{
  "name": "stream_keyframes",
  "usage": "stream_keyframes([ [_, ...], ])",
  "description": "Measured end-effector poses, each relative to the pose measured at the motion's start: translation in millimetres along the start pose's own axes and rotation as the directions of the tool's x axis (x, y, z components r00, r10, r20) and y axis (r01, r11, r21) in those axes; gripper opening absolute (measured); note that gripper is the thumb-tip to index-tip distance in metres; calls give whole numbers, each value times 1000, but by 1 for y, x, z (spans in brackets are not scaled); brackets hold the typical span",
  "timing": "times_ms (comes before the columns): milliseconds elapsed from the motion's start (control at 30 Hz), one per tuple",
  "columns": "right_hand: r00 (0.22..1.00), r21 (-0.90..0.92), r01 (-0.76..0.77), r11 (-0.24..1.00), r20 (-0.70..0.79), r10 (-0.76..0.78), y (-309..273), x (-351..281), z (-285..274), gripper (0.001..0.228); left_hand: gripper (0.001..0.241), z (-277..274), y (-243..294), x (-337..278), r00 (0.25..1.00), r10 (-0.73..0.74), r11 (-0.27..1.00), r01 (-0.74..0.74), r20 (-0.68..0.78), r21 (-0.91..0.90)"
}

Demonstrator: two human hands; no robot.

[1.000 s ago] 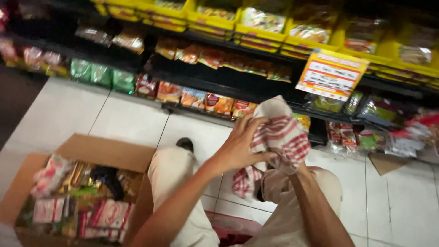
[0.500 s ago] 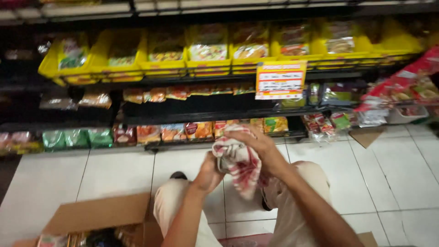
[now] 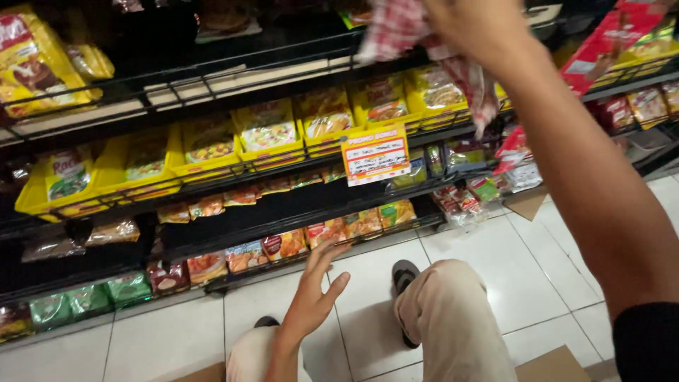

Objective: Wiping shelves with a cloth, folding the cloth, and scanning barcode of seasoning packets to restock shelves.

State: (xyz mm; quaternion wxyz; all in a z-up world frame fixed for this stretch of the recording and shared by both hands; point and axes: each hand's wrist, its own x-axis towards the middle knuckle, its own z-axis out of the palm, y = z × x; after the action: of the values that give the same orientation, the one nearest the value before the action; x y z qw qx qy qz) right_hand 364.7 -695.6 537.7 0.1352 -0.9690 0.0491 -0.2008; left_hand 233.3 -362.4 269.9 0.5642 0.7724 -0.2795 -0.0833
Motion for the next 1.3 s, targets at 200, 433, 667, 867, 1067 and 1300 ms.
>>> stream_keyframes([
  [200,845,-142,509,849,-105,-524,-45,27,18,57,38,-20,28,52,901,372,876,-262,-223,406],
  [433,924,-104,354,929,191,-331,13,51,-13,55,37,-115,140,152,633,756,381,-222,-164,898],
  [667,964,-304,108,947,264,-25,83,79,-24,69,24,-146,136,213,626,779,106,-88,-28,990],
  [867,934,-173,250,953,304,-189,43,63,-18,63,39,-136,116,230,501,853,148,39,-147,988],
  [1067,960,-314,204,927,251,-126,165,130,-5,43,39,-135,110,237,439,885,134,71,-151,988],
  [1300,939,-473,-289,832,27,342,219,146,-7,34,37,-138,105,242,413,897,135,83,-157,987],
])
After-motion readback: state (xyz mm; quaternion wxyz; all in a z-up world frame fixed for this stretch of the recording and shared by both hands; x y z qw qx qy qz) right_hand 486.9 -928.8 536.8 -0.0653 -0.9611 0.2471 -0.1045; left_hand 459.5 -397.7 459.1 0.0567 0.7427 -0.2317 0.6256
